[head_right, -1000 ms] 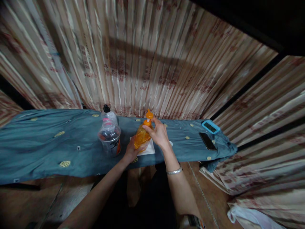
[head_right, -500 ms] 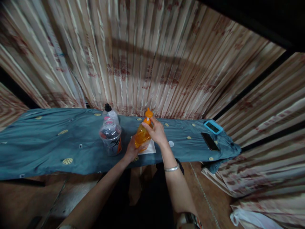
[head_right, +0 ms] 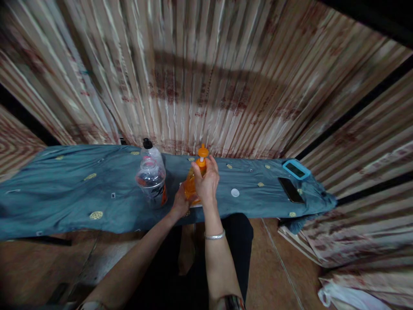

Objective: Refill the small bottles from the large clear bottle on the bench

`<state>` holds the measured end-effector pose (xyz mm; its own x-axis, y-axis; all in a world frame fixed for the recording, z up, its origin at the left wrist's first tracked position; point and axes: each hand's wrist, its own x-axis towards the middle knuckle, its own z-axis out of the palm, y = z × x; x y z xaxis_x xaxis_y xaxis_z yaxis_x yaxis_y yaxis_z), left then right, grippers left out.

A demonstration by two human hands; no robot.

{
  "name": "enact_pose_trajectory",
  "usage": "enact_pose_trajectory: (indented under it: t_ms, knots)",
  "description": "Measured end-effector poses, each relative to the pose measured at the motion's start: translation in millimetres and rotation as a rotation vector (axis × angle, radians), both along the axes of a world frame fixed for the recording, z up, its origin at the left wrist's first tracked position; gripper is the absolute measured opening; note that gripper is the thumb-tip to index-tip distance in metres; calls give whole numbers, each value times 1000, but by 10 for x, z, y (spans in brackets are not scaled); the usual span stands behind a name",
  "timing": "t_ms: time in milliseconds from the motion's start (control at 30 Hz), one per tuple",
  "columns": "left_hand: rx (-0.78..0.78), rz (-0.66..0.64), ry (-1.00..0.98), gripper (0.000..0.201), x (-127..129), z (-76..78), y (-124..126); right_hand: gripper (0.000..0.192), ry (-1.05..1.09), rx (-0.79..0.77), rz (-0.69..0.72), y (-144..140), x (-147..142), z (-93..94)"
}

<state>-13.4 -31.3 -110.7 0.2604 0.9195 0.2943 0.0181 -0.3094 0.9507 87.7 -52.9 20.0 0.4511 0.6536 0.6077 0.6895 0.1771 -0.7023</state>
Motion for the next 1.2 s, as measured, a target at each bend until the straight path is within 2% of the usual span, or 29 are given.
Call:
enact_pose_trajectory:
  t_ms: [200,267,333,433,533,633,733,867,1000,1100,1200]
  knots:
    - [0,-6,10,60,-2,22,23,45,84,-45,51,-34,129,-70]
    - [26,-9,38,59,-13,34,34,46,148,-81,45,-101,235,-211]
    - [41,-14,60,56,-27,54,44,48,220,-156,-25,-189,336,-430]
    - [39,-20,58,55,-40,97,52,42,252,-365,-112,-333,403,-806]
    - [16,-17,11,54,-34,145,53,38,239,-559,-102,-422,353,-1081]
    - [-11,-12,-41,48,-25,184,52,35,242,-681,-69,-432,294,-1182]
    - [-37,-7,-59,44,-31,216,47,29,284,-720,-30,-458,307,-1187]
    - [-42,24,-46,39,-56,267,15,27,425,-633,-3,-647,395,-1235]
    - [-41,29,-3,42,-63,314,-30,28,674,-430,26,-872,495,-1261]
    - [-54,29,-13,44,-38,331,-59,31,833,-235,95,-925,538,-1097]
    - [-75,7,-21,44,-6,338,-91,35,876,-37,144,-859,495,-759]
